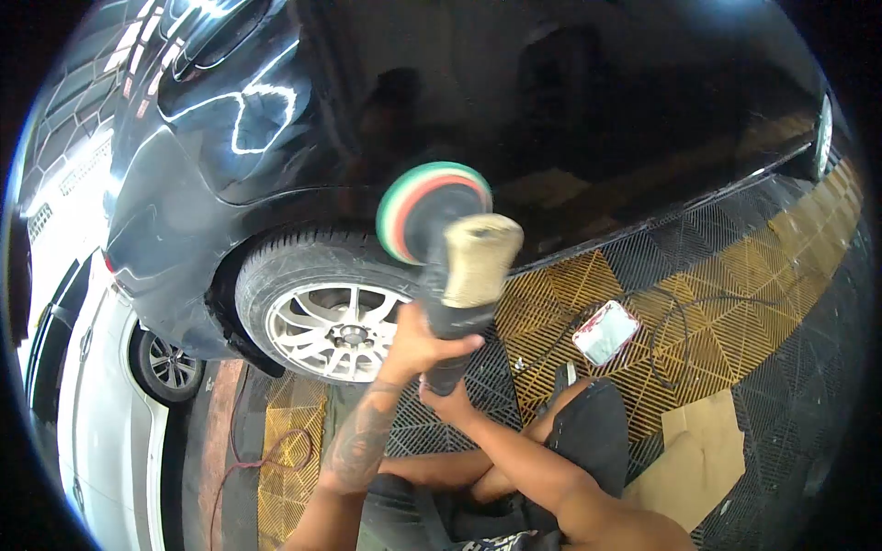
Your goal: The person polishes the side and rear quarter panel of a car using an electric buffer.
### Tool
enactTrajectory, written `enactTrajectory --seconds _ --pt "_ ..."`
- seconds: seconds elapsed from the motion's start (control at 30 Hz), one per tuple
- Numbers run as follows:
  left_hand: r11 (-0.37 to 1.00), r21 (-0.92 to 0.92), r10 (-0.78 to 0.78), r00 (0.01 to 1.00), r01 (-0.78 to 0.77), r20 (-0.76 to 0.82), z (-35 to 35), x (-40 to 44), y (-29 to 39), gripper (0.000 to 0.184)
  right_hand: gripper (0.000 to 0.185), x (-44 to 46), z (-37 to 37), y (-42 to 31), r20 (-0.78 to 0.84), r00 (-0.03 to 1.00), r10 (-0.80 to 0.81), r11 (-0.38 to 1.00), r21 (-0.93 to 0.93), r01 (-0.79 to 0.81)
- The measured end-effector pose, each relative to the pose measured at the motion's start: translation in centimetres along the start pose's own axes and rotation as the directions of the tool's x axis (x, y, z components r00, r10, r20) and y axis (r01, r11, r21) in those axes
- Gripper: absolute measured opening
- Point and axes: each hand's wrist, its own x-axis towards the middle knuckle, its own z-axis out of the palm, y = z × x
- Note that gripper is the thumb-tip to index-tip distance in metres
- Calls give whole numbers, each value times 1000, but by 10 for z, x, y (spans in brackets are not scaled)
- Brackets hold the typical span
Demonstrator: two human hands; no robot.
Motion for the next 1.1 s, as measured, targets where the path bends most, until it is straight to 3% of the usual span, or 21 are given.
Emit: enactTrajectory --seconds 0.1,0.23,0.3,0.33,0.47,0.53,0.67,0.73,0.77,0.8,0.87,0.93,0.97,1.0,1.1 --pt "996 70 -68 989 59 133 20 7 -15 65 18 -10 -9 12 15 1000 16 993 120 -17" --pt "997 35 -75 993 73 87 3 0 -14 62 19 -5 -5 18 -12 995 101 989 105 -100" --pt "998 26 -56 996 54 76 -23 -3 -5 63 25 4 4 18 17 1000 -21 997 -71 22" --pt "999 11 -37 997 36 66 -38 -4 1 63 25 9 10 17 19 1000 -21 997 -70 22" --pt "985 -169 3 992 -25 -126 -98 -12 0 58 37 36 51 -60 121 987 110 924 -377 -57" --pt "931 -364 -25 989 -29 -143 -117 -11 13 53 43 47 66 -79 157 986 53 909 -415 17" --pt "905 -425 -45 986 -28 -163 -116 -6 33 52 38 50 73 -113 124 981 151 880 -469 -76" --pt "967 -251 -55 994 30 -97 -107 -4 25 59 44 46 59 -96 148 986 75 908 -419 -6" --pt "969 -245 -52 997 36 -60 -97 -2 26 57 40 40 52 -95 106 989 106 905 -422 -52" --pt "973 -231 -42 992 15 -115 -83 0 10 54 40 34 40 -85 97 990 103 904 -425 -53" --pt "995 -96 25 999 -29 -41 -48 9 25 59 33 21 16 -55 51 998 38 957 -291 -21" --pt "999 -32 -15 997 17 78 -9 15 4 61 20 4 7 -45 -39 999 -17 996 -93 13" --pt "999 8 -38 994 37 103 11 16 -1 62 16 -4 -3 -37 -75 997 37 999 4 -37" --pt "997 49 -60 991 54 122 29 19 -4 63 16 -10 -15 -24 -55 998 22 1000 -6 -22" --pt "983 176 -95 974 60 203 56 32 3 65 15 -7 -38 -8 37 962 -270 922 -278 269"
